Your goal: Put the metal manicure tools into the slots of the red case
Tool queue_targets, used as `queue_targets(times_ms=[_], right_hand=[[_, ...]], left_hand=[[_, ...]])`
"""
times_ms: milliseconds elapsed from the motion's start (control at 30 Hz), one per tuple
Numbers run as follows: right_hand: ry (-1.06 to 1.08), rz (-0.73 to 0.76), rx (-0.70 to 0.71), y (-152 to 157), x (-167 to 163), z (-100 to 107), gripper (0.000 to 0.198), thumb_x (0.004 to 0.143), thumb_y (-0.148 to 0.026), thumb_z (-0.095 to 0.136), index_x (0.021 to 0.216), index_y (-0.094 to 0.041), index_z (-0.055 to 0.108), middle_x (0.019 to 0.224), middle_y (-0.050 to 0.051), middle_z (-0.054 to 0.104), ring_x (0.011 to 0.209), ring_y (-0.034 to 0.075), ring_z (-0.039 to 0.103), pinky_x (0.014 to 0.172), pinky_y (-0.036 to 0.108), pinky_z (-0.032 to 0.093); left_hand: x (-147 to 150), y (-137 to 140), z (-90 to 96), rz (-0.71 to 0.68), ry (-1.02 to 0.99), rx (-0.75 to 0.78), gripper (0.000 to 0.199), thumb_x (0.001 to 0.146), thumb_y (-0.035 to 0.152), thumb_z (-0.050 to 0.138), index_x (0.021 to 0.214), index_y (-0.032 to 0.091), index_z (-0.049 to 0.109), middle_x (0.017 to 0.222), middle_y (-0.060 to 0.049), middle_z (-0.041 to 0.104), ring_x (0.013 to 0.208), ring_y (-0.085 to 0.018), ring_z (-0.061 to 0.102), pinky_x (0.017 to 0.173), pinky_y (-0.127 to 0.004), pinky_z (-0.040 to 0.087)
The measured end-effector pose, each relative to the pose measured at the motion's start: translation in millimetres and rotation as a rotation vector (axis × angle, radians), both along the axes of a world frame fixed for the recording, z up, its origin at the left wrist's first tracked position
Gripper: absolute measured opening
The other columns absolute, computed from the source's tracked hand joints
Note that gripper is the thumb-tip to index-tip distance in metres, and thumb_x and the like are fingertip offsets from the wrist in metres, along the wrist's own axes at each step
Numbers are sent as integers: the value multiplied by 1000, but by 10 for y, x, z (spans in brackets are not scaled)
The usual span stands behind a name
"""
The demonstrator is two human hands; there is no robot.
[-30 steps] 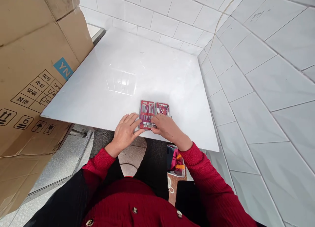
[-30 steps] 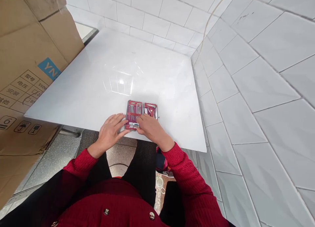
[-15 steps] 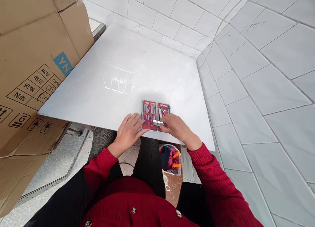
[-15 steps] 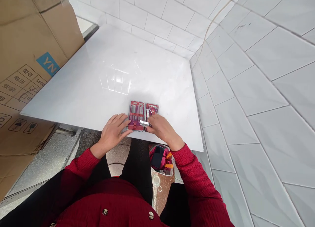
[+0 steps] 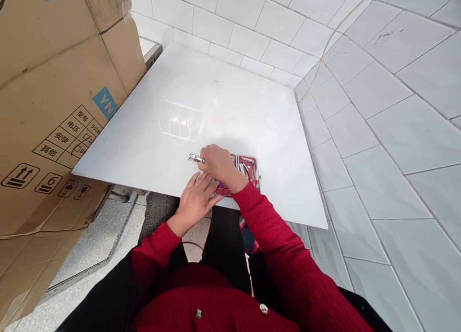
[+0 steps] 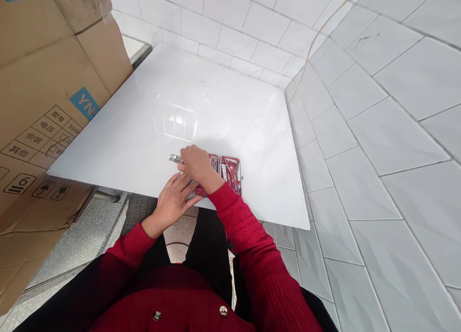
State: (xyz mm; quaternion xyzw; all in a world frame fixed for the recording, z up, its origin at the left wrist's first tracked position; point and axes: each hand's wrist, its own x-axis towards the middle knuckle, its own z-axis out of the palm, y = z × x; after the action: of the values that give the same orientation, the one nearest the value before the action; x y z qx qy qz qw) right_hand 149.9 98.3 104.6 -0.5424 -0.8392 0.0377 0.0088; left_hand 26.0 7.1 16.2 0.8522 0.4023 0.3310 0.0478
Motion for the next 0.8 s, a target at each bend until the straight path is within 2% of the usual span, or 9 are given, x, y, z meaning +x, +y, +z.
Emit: queue_targets(times_ms=[167,233,333,467,567,667,733,800], right_hand=[[76,28,-17,-16,-26,-93,14,101,-24,63,110,-18,71,116,13,70,113,28,60,80,36,49],[194,8,10,-59,49,-160,21,100,-26,66,118,-16,71,118,13,71,113,27,60,87,36,50],[443,-45,121,-126,244,-262,26,102,-28,63,124,-17,70,121,12,72,114,25,62,97,38,50],[731,-262,273,-132,762,-367,24,101,-31,60,117,-21,74,117,10,75,108,24,66,97,40,53],[895,-496,288,-90,1268,-455,25,95,-32,61,111,-20,76,108,8,77,97,22,68,90,38,56],[1045,-712,299,-47,1650,-556,25,89,-32,62,103,-18,77,104,9,79,94,22,69,92,38,57],[1118,-760,272,-25,1779,-609,24,87,-32,63,98,-18,78,102,9,80,93,22,70,92,38,57],[1150,-726,223,-8,1828,-636,22,85,-33,64,94,-19,78,99,7,81,91,22,70,91,38,57]], left_hand=[[-9,-1,12,-4,20,-27,41,107,49,56,134,20,69,141,-14,70,141,-32,59,121,-53,45],[-16,6,0,-10,19,-6,41,107,48,56,134,20,69,140,-15,70,140,-33,60,120,-54,45],[-24,23,-22,-6,11,30,40,107,47,55,136,21,68,142,-16,69,139,-33,60,121,-56,44],[-25,64,-6,-10,7,57,38,107,46,58,132,20,68,141,-17,69,138,-35,62,119,-58,45],[-21,93,29,-17,36,70,39,107,48,58,131,19,68,141,-18,69,137,-35,62,118,-57,46],[-24,109,41,-19,56,93,38,107,48,58,131,20,67,142,-17,69,136,-35,63,117,-56,47],[-31,114,32,-19,65,109,38,106,48,58,132,22,66,142,-16,69,136,-35,64,116,-57,48],[-39,116,17,-17,69,119,38,107,48,58,134,23,65,142,-16,69,136,-34,64,115,-57,49]])
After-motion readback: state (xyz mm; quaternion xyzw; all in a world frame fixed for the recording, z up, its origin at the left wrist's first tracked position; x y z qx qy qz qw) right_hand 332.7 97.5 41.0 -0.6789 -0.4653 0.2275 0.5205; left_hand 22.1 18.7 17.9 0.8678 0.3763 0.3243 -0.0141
